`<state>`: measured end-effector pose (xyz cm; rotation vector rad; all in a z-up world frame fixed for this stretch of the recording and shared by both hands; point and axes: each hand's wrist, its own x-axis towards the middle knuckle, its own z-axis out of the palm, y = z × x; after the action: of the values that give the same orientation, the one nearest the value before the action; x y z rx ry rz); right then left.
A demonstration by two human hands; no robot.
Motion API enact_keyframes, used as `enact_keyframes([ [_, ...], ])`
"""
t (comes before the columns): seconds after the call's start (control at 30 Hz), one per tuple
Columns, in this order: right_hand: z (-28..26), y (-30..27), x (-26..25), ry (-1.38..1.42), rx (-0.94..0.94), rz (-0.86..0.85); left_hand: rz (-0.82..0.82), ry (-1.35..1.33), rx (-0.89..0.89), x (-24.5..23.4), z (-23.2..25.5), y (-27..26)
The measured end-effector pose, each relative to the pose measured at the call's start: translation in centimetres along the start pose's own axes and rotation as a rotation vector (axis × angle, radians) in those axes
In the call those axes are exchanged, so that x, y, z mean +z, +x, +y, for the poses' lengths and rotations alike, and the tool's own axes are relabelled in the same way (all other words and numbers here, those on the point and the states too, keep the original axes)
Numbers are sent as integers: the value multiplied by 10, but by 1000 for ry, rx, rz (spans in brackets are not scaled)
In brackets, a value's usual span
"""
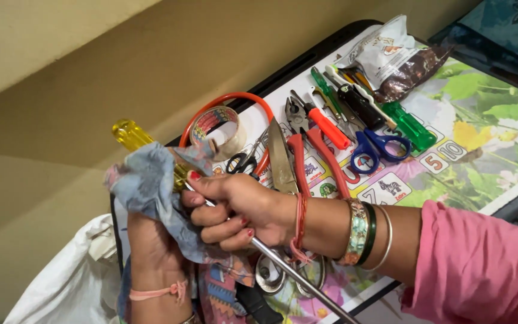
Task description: The person wipes a yellow-handled screwdriver and a pair of red-handled pliers with a patterned cloth on a table covered with various tools and supplies. The person handles each tool individually, wiping the surfaces and then placing them back on the table.
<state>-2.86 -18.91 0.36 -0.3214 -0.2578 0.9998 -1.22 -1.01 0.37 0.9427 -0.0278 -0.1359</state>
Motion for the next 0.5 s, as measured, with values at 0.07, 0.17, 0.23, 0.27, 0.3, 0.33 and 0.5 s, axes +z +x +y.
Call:
enact_keyframes([
  [0.07,-3,-4,-1,132,62,-126,55,-122,-58,-5,-1,0],
  [0.17,-4,-1,0,180,81,-131,-72,-138,-62,-24,-4,5],
  [0.23,0,1,2,29,31,18,-190,-156,-30,-39,-10,15],
  [0.27,4,4,4,-114,-9,137,-228,-197,-9,-46,-14,22],
  [0.3,8,7,5,-257,-48,255,-266,-239,12,-53,-17,27],
  [0.33,11,10,6,-330,-81,328,-157,-96,52,-58,-21,31],
  [0.5,23,15,0,-985,-322,647,66,339,295,-64,-33,49],
])
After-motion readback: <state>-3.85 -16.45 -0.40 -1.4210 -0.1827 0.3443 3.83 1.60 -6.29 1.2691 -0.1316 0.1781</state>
